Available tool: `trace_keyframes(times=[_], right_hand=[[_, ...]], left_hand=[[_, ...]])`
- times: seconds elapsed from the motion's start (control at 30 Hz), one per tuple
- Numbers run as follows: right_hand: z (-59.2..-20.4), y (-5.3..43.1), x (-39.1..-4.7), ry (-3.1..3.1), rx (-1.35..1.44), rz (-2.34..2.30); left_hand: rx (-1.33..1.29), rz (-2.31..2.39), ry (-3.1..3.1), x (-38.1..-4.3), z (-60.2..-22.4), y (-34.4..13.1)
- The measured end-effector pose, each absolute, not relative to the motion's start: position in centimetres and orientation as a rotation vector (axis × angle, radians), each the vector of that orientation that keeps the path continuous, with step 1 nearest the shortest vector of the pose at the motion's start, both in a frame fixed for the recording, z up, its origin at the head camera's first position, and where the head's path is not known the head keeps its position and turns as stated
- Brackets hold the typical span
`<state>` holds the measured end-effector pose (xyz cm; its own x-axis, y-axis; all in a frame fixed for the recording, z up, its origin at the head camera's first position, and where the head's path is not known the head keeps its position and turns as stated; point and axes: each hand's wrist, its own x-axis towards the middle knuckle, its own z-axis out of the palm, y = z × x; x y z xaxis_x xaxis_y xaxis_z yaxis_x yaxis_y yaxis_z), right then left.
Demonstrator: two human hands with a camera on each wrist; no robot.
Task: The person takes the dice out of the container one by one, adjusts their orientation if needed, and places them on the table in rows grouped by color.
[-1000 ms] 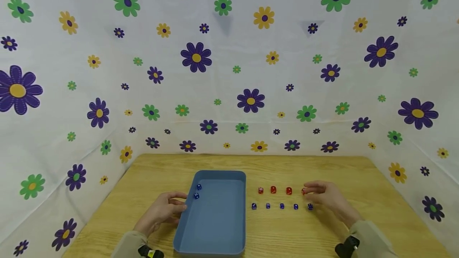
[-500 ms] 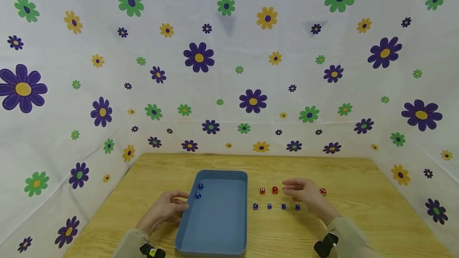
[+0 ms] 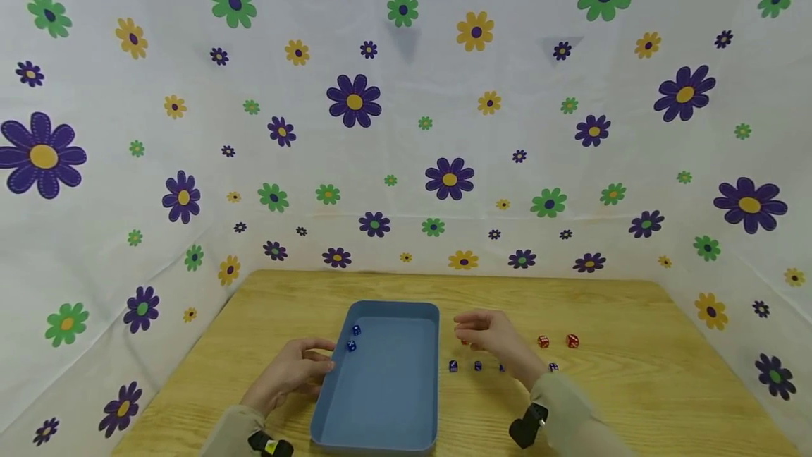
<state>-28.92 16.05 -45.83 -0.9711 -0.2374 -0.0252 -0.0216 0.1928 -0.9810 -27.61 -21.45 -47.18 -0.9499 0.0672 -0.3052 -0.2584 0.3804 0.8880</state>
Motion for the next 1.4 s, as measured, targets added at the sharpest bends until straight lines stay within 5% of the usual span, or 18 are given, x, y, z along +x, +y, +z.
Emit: trace_keyframes(times=[1.4], right_hand=[[-45.6, 3.2, -31.6, 2.163, -0.298, -1.893]], left_hand=[[-0.114, 1.592, 2.371, -27.4, -47.1, -21.5]])
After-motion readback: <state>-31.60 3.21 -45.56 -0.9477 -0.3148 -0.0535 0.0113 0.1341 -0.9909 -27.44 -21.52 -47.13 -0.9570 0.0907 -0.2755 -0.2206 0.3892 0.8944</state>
